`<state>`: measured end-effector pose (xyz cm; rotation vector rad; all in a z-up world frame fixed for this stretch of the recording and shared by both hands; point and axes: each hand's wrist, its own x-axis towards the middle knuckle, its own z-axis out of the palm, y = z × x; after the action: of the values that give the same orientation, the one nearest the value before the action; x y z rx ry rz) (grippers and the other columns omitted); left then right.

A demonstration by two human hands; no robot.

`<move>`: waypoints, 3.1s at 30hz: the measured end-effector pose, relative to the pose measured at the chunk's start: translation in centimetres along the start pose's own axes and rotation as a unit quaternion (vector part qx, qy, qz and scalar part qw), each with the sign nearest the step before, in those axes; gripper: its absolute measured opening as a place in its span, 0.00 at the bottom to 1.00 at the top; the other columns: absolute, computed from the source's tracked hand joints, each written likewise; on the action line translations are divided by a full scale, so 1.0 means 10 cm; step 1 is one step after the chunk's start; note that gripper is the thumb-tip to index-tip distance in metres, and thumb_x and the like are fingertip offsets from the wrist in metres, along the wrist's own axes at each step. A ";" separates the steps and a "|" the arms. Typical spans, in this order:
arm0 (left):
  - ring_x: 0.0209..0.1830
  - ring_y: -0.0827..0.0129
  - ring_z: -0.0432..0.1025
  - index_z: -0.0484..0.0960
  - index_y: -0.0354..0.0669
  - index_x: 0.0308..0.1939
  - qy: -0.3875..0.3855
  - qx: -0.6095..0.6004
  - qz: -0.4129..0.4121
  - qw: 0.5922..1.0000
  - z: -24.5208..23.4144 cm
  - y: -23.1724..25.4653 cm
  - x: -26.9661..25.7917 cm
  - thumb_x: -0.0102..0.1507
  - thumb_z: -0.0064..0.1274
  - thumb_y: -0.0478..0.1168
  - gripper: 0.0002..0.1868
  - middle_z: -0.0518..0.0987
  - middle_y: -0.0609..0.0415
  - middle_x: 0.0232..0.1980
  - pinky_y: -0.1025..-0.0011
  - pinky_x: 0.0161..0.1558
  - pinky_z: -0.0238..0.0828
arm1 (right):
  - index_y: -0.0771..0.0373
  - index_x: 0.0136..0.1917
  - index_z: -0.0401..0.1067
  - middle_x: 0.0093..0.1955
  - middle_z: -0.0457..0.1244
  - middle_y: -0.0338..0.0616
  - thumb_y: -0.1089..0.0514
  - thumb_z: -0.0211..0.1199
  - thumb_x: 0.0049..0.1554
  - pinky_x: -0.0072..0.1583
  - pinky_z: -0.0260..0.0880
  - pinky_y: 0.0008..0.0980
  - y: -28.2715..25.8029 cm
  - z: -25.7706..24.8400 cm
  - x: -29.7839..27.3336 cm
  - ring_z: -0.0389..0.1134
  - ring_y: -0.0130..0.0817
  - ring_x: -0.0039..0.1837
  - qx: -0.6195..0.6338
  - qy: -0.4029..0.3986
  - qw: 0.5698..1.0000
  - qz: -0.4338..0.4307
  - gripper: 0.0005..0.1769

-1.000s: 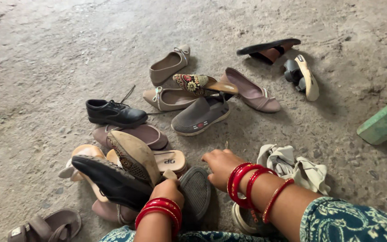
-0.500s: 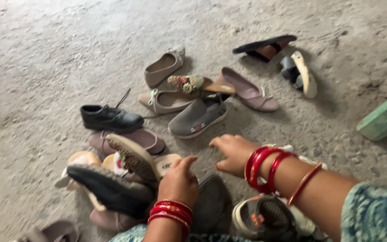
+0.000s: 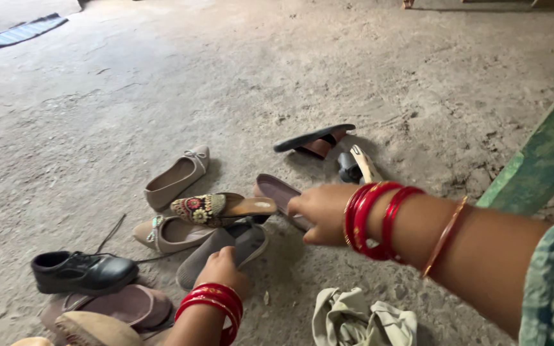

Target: The person sits on the floor and wipes several pairs of shoes with a white cloth. They pick up a black shoe, a grey slip-on, and a beige sandal, wiping each one individually before placing them on a nearby green table.

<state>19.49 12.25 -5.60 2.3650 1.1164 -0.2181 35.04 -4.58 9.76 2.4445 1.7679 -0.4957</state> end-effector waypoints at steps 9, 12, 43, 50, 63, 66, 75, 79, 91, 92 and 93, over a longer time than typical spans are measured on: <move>0.71 0.49 0.67 0.75 0.46 0.65 -0.095 0.260 0.140 0.951 1.09 -0.31 1.15 0.62 0.50 0.41 0.25 0.65 0.43 0.74 0.50 0.70 0.61 | 0.55 0.67 0.65 0.68 0.61 0.46 0.52 0.67 0.52 0.67 0.64 0.45 0.15 0.32 -0.28 0.64 0.47 0.68 0.072 0.001 0.997 -0.015 0.31; 0.70 0.50 0.70 0.81 0.45 0.61 -0.165 0.516 0.311 0.781 1.29 -0.32 1.35 0.67 0.46 0.47 0.21 0.75 0.44 0.69 0.44 0.71 0.60 | 0.55 0.68 0.64 0.69 0.59 0.44 0.52 0.66 0.52 0.67 0.63 0.43 0.27 0.37 -0.41 0.62 0.44 0.70 0.099 -0.012 0.995 0.004 0.31; 0.61 0.59 0.74 0.84 0.42 0.52 -0.036 -0.088 0.272 0.957 0.30 1.51 -0.89 0.42 0.72 0.45 0.34 0.75 0.50 0.61 0.67 0.63 0.69 | 0.56 0.66 0.66 0.66 0.62 0.50 0.53 0.70 0.50 0.67 0.66 0.47 0.45 -0.15 -1.13 0.65 0.51 0.68 -0.090 0.077 0.993 0.004 0.32; 0.55 0.52 0.74 0.86 0.43 0.47 -0.019 -0.106 0.478 0.872 0.31 1.83 -1.54 0.44 0.63 0.36 0.25 0.77 0.47 0.56 0.63 0.58 0.72 | 0.38 0.65 0.70 0.76 0.51 0.43 0.49 0.78 0.40 0.62 0.68 0.50 0.57 0.39 -1.57 0.61 0.59 0.67 -0.058 0.035 0.988 0.138 0.38; 0.83 0.34 0.33 0.40 0.73 0.82 -0.271 0.196 0.035 0.942 1.11 2.06 -1.77 0.53 0.73 0.51 0.65 0.24 0.54 0.86 0.33 0.70 0.55 | 0.55 0.51 0.78 0.61 0.63 0.37 0.46 0.73 0.48 0.60 0.70 0.44 0.99 1.17 -2.17 0.69 0.45 0.58 0.063 -0.030 0.969 0.239 0.19; 0.80 0.35 0.41 0.49 0.73 0.78 -0.300 0.213 0.019 0.930 1.71 1.84 -1.48 0.53 0.71 0.51 0.56 0.29 0.55 0.83 0.33 0.67 0.60 | 0.58 0.48 0.79 0.59 0.64 0.41 0.44 0.72 0.49 0.59 0.70 0.45 0.99 1.26 -2.29 0.69 0.46 0.58 0.074 -0.038 0.973 0.213 0.20; 0.58 0.53 0.77 0.86 0.51 0.52 -0.189 0.264 0.203 0.924 1.88 1.66 -0.70 0.51 0.65 0.51 0.25 0.83 0.45 0.55 0.62 0.61 0.74 | 0.61 0.54 0.77 0.56 0.64 0.48 0.35 0.77 0.38 0.61 0.69 0.39 1.02 1.22 -2.88 0.67 0.44 0.61 0.187 0.001 0.942 0.280 0.38; 0.51 0.54 0.81 0.89 0.50 0.46 -0.085 -0.062 0.141 0.984 1.12 2.50 -1.19 0.48 0.63 0.50 0.23 0.86 0.44 0.47 0.62 0.57 0.75 | 0.63 0.58 0.75 0.58 0.64 0.49 0.32 0.84 0.31 0.61 0.69 0.37 1.13 1.19 -3.06 0.67 0.43 0.61 0.237 0.077 0.901 0.354 0.49; 0.66 0.43 0.61 0.81 0.53 0.63 0.036 -0.373 0.339 0.863 0.72 3.28 -2.86 0.61 0.50 0.60 0.30 0.75 0.39 0.61 0.53 0.67 0.54 | 0.64 0.57 0.78 0.52 0.73 0.48 0.53 0.62 0.54 0.50 0.72 0.40 0.80 0.85 -3.16 0.72 0.35 0.49 0.613 0.397 0.599 0.328 0.21; 0.67 0.45 0.62 0.83 0.51 0.60 0.027 -0.414 0.344 0.842 0.65 3.29 -2.80 0.60 0.49 0.60 0.29 0.77 0.39 0.60 0.56 0.68 0.56 | 0.65 0.57 0.78 0.52 0.73 0.47 0.54 0.60 0.55 0.50 0.71 0.39 0.78 0.81 -3.15 0.71 0.34 0.49 0.624 0.424 0.587 0.293 0.20; 0.67 0.47 0.63 0.85 0.49 0.56 0.018 -0.452 0.349 0.820 0.56 3.29 -2.72 0.60 0.47 0.59 0.29 0.78 0.40 0.58 0.58 0.68 0.58 | 0.66 0.57 0.78 0.52 0.74 0.48 0.58 0.59 0.53 0.51 0.71 0.38 0.76 0.76 -3.17 0.72 0.34 0.49 0.583 0.430 0.638 0.262 0.20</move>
<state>27.15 -26.40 11.64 1.7080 0.1706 0.5172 31.63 -37.84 11.43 4.4879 0.4930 -0.5096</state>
